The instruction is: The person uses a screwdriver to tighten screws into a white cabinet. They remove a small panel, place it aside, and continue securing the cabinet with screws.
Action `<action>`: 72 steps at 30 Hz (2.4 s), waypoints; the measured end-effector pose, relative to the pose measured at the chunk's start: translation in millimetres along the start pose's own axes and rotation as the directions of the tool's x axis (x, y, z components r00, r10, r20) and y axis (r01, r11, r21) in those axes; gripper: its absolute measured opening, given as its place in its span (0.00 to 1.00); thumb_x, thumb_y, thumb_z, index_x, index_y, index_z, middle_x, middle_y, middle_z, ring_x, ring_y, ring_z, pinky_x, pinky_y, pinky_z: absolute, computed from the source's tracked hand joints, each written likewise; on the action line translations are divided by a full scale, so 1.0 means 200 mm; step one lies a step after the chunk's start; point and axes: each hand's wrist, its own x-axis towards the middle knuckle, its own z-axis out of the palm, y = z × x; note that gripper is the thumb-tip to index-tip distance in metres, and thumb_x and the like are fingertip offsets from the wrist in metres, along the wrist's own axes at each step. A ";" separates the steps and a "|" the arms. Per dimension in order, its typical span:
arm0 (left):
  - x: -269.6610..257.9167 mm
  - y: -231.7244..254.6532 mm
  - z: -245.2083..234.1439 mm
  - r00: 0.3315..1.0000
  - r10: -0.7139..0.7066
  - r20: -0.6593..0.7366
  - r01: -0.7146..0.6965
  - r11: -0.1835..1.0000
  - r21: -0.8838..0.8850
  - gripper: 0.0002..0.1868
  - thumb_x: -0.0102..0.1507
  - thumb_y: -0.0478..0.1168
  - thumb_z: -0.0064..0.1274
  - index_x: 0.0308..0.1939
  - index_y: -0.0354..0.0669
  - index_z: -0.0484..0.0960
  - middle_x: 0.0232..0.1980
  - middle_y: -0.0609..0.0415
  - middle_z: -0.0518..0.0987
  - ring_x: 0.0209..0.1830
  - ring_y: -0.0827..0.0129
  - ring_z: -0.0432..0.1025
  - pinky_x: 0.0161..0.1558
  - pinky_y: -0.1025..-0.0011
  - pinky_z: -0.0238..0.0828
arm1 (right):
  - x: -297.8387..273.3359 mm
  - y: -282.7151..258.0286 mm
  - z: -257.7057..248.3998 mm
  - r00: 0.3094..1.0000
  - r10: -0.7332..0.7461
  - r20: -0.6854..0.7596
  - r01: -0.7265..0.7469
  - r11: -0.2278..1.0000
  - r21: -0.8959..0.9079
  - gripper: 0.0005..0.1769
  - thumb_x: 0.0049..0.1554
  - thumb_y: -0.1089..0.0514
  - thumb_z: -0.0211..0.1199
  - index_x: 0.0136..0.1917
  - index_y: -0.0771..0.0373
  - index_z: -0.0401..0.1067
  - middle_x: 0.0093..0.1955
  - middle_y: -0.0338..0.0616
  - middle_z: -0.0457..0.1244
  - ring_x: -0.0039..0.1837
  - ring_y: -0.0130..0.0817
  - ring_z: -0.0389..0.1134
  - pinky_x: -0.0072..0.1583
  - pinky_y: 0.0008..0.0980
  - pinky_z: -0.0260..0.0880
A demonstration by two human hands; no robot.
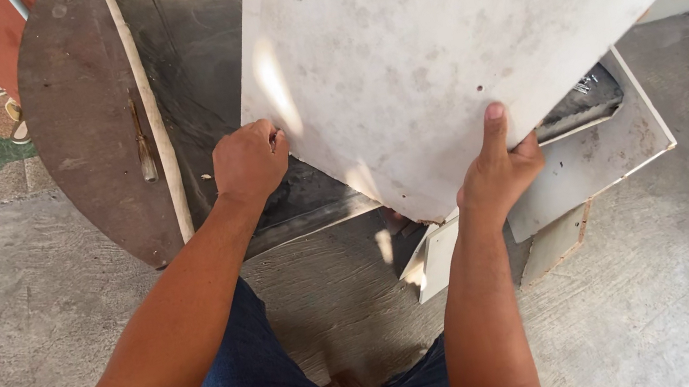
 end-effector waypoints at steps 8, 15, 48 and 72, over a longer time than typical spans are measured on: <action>0.06 0.02 0.00 0.916 -0.318 0.243 0.354 0.927 -0.121 0.22 0.70 0.49 0.47 0.34 0.35 0.85 0.34 0.39 0.83 0.37 0.47 0.79 0.45 0.54 0.75 | -0.02 0.01 0.01 0.994 -0.113 0.005 0.113 0.993 0.038 0.21 0.60 0.47 0.73 0.40 0.66 0.73 0.34 0.32 0.61 0.37 0.20 0.56 0.41 0.25 0.56; 0.04 0.03 -0.08 0.987 0.023 0.158 -0.038 0.995 0.090 0.16 0.63 0.46 0.49 0.39 0.34 0.82 0.38 0.43 0.81 0.36 0.50 0.79 0.39 0.55 0.74 | -0.02 0.05 0.00 0.991 -0.132 0.008 0.132 0.991 0.033 0.21 0.61 0.46 0.72 0.39 0.64 0.73 0.34 0.31 0.61 0.37 0.18 0.57 0.41 0.24 0.57; 0.09 -0.01 -0.09 0.965 -0.083 0.249 0.065 0.995 0.079 0.22 0.68 0.52 0.46 0.42 0.35 0.83 0.32 0.41 0.81 0.37 0.49 0.78 0.37 0.55 0.73 | -0.02 0.07 -0.02 0.993 -0.121 0.005 0.121 0.992 0.021 0.24 0.62 0.47 0.71 0.34 0.61 0.66 0.29 0.29 0.55 0.32 0.17 0.50 0.36 0.23 0.48; 0.11 -0.06 0.07 0.616 -0.500 0.610 0.788 0.404 -0.465 0.19 0.72 0.47 0.47 0.37 0.34 0.82 0.29 0.47 0.81 0.30 0.54 0.79 0.39 0.55 0.70 | -0.01 0.07 -0.01 0.991 -0.130 -0.006 0.130 0.991 -0.001 0.24 0.60 0.43 0.72 0.36 0.64 0.71 0.30 0.30 0.58 0.34 0.17 0.54 0.38 0.23 0.53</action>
